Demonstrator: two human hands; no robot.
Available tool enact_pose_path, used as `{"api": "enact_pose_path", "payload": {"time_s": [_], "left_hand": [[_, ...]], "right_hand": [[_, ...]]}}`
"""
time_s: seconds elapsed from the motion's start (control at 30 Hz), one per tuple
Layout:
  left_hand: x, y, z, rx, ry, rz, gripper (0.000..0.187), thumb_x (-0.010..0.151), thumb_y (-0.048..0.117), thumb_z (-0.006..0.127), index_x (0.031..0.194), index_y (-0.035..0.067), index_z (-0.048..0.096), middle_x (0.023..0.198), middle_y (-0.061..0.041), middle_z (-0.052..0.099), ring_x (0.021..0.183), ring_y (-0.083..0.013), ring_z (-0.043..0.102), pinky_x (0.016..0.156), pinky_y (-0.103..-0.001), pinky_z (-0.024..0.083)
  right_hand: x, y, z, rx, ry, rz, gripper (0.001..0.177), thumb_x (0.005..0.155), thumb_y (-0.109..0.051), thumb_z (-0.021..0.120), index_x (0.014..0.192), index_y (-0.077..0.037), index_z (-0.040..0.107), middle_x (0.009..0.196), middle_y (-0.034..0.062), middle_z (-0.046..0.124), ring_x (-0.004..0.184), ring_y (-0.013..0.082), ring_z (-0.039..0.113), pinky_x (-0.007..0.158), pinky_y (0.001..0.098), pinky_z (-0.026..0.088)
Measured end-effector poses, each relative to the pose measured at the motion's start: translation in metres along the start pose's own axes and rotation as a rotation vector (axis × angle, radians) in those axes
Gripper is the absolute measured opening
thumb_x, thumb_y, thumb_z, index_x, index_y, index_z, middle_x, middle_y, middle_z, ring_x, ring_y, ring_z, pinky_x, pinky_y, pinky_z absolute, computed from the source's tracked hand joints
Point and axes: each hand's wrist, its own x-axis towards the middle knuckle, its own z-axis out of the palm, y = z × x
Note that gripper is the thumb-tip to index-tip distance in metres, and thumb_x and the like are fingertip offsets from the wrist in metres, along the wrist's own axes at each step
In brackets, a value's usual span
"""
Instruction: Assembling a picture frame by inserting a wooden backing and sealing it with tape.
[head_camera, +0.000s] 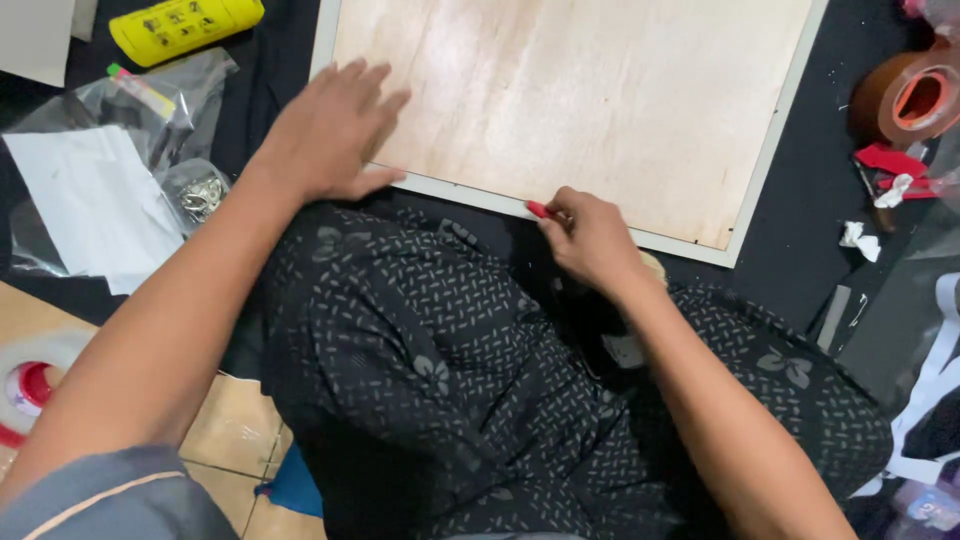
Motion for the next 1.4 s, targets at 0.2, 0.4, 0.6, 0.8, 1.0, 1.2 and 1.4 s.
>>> {"api": "enact_pose_path", "payload": {"time_s": [0.2,0.4,0.6,0.8,1.0,1.2,1.4], "left_hand": [[-0.025,0.004,0.034,0.009,0.140,0.265,0.084,0.091,0.068,0.057,0.158,0.020,0.044,0.161,-0.017,0.043,0.147,-0.0388,0.042,0.118,-0.051,0.037],[-0.007,-0.001,0.068,0.035,0.300,0.335,0.065,0.091,0.071,0.057,0.143,0.032,0.060,0.120,-0.010,0.057,0.123,-0.0353,0.057,0.108,-0.049,0.045],[-0.019,0.001,0.054,0.040,0.089,0.238,0.070,0.085,0.057,0.064,0.150,0.032,0.055,0.145,-0.011,0.049,0.137,-0.0328,0.043,0.119,-0.057,0.026],[-0.025,0.002,0.064,0.007,0.062,0.204,0.072,0.088,0.056,0.062,0.154,0.033,0.052,0.156,-0.011,0.046,0.147,-0.0319,0.038,0.122,-0.058,0.020],[-0.027,0.004,0.057,0.021,0.077,0.188,0.070,0.088,0.055,0.063,0.153,0.032,0.054,0.154,-0.010,0.048,0.147,-0.0308,0.039,0.122,-0.056,0.021],[-0.040,0.002,0.036,0.077,0.170,0.159,0.083,0.088,0.061,0.065,0.156,0.017,0.048,0.147,-0.013,0.052,0.138,-0.0297,0.047,0.123,-0.048,0.028],[-0.065,0.000,-0.007,-0.118,0.140,-0.454,0.087,0.088,0.069,0.073,0.140,0.000,0.062,0.122,-0.013,0.067,0.105,-0.0335,0.060,0.091,-0.042,0.044]], "right_hand": [[0.028,-0.037,0.039,-0.061,-0.005,-0.125,0.028,0.097,-0.028,0.064,0.115,-0.007,0.067,0.100,0.0243,0.066,0.099,0.0530,0.068,0.082,0.0610,0.056],[0.042,-0.034,0.060,-0.153,0.048,-0.125,0.023,0.097,-0.033,0.067,0.112,-0.015,0.069,0.103,0.0156,0.066,0.094,0.0468,0.070,0.079,0.0542,0.059],[0.035,-0.056,0.067,-0.166,0.189,-0.209,0.014,0.094,-0.018,0.068,0.103,-0.008,0.073,0.095,0.0170,0.062,0.068,0.0366,0.064,0.061,0.0448,0.053],[0.034,-0.065,0.064,-0.185,0.233,-0.225,0.016,0.096,-0.017,0.066,0.103,-0.006,0.074,0.091,0.0172,0.066,0.070,0.0359,0.064,0.061,0.0452,0.052],[0.048,-0.077,0.054,-0.227,0.083,-0.024,0.019,0.094,-0.021,0.065,0.097,-0.008,0.079,0.082,0.0184,0.067,0.067,0.0384,0.064,0.064,0.0489,0.052],[0.084,-0.102,0.023,-0.259,-0.153,0.116,0.016,0.083,-0.012,0.065,0.087,-0.003,0.077,0.084,0.0178,0.073,0.074,0.0362,0.067,0.071,0.0446,0.055],[0.089,-0.112,0.017,-0.324,-0.220,0.138,0.017,0.084,-0.011,0.065,0.091,-0.006,0.079,0.090,0.0155,0.074,0.079,0.0344,0.068,0.072,0.0428,0.055]]}}
